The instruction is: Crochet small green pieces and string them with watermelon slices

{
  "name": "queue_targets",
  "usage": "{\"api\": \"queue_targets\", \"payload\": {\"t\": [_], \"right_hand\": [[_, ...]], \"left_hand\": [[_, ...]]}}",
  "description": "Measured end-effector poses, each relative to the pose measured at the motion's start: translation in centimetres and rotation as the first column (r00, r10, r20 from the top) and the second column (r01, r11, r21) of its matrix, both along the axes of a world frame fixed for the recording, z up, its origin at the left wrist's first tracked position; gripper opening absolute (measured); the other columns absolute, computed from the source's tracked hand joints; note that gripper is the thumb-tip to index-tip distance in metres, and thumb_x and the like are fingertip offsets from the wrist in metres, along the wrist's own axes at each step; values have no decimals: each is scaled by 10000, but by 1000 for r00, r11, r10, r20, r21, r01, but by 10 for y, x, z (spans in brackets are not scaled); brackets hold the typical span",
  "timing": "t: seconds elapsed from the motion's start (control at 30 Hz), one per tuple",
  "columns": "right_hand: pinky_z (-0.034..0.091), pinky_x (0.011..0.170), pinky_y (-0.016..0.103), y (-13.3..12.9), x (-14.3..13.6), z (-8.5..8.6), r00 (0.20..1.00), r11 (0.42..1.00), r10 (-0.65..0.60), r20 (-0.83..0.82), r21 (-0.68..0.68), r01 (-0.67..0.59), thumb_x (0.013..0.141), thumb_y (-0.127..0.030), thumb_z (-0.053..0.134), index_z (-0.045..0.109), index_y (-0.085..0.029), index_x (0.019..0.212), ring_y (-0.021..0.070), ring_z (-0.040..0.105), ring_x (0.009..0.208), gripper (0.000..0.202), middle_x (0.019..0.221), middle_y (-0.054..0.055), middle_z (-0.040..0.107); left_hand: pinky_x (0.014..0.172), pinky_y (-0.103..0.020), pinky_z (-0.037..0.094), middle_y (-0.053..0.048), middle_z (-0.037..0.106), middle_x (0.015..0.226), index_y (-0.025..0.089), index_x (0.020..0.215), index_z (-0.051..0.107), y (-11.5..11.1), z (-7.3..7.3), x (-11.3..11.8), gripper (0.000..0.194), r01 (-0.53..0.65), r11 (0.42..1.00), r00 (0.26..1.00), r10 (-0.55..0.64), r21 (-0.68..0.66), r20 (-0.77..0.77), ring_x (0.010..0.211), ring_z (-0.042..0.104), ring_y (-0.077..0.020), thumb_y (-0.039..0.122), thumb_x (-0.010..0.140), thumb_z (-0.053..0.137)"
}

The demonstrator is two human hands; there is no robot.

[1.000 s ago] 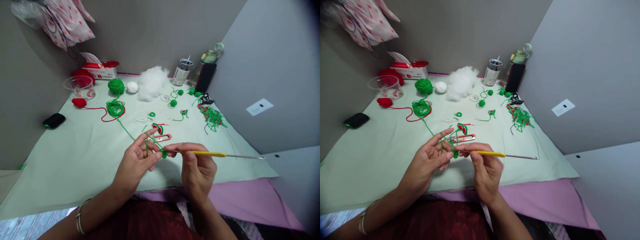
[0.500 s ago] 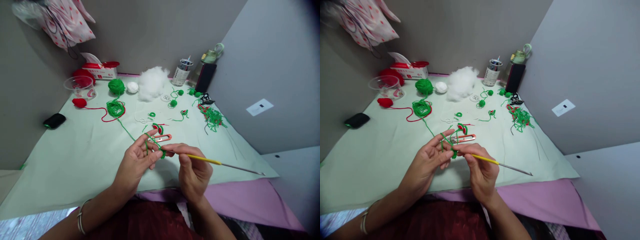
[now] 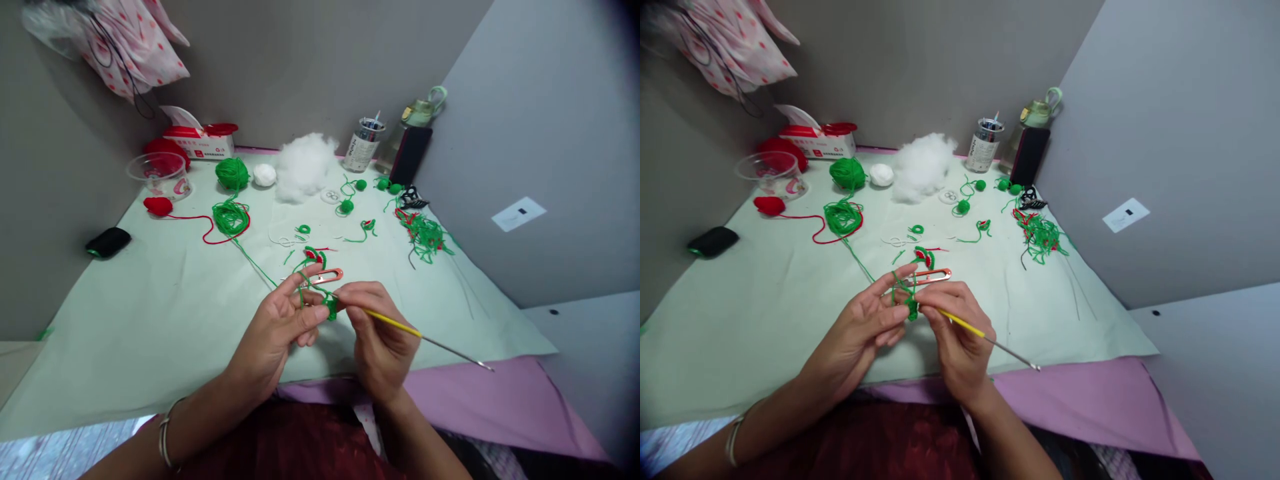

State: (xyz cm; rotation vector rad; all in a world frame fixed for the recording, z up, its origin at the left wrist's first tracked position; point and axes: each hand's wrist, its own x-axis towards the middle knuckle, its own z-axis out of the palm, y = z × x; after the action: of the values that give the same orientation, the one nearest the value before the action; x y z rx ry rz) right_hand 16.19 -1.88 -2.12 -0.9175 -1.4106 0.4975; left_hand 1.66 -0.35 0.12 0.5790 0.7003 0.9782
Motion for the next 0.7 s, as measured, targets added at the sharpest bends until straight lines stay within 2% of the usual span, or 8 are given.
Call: {"api": "queue_targets", "payload": {"t": [0.1, 0.27, 0.37, 0.47, 0.7], "right_hand": [[563, 693, 295, 2, 0, -1, 992, 998, 40, -123, -43, -46, 962, -153, 619, 769, -270, 1020, 158, 670, 830, 199, 905, 24, 715], [565, 692, 295, 5, -1, -7, 929, 966, 142, -342, -156, -205, 976, -228, 618, 768, -258, 995, 149, 673, 775, 155, 958, 39, 736], [552, 715, 295, 6, -1, -9, 911, 946, 179, -371, -188, -263, 978, -239, 620, 770, -263, 998, 154, 667, 813, 153, 983, 42, 751], [534, 715, 282, 6, -2, -9, 890, 935, 189, -415, -200, -292, 974, -243, 633, 771, -273, 1006, 134, 643, 767, 145, 964, 25, 759], [539, 795, 275, 5, -5, -6, 858, 925, 140, -494, -244, -291, 959, -286, 665, 791, -290, 973, 157, 684, 913, 127, 956, 16, 770]], "left_hand": [[493, -176, 346, 7, 610, 898, 209, 1342, 619, -1, -1, -1, 595, -11, 1000, 1000, 12, 22, -26, 504, 372, 0, 162, 785, 822], [503, -180, 348, 16, 612, 850, 211, 1354, 603, -2, -3, 0, 602, -18, 998, 999, 21, 63, -42, 521, 397, -16, 174, 793, 818], [505, -185, 350, 26, 609, 811, 206, 1363, 595, -1, -3, 0, 635, -34, 997, 997, 39, 75, -64, 534, 402, -30, 186, 776, 836], [523, -190, 370, 27, 616, 798, 204, 1381, 585, 1, -1, 0, 666, -47, 995, 995, 54, 89, -82, 571, 432, -51, 207, 768, 846], [520, -191, 367, 35, 609, 765, 185, 1343, 625, 5, 0, -2, 558, -53, 995, 994, 61, 88, -93, 524, 398, -33, 219, 816, 805]]}}
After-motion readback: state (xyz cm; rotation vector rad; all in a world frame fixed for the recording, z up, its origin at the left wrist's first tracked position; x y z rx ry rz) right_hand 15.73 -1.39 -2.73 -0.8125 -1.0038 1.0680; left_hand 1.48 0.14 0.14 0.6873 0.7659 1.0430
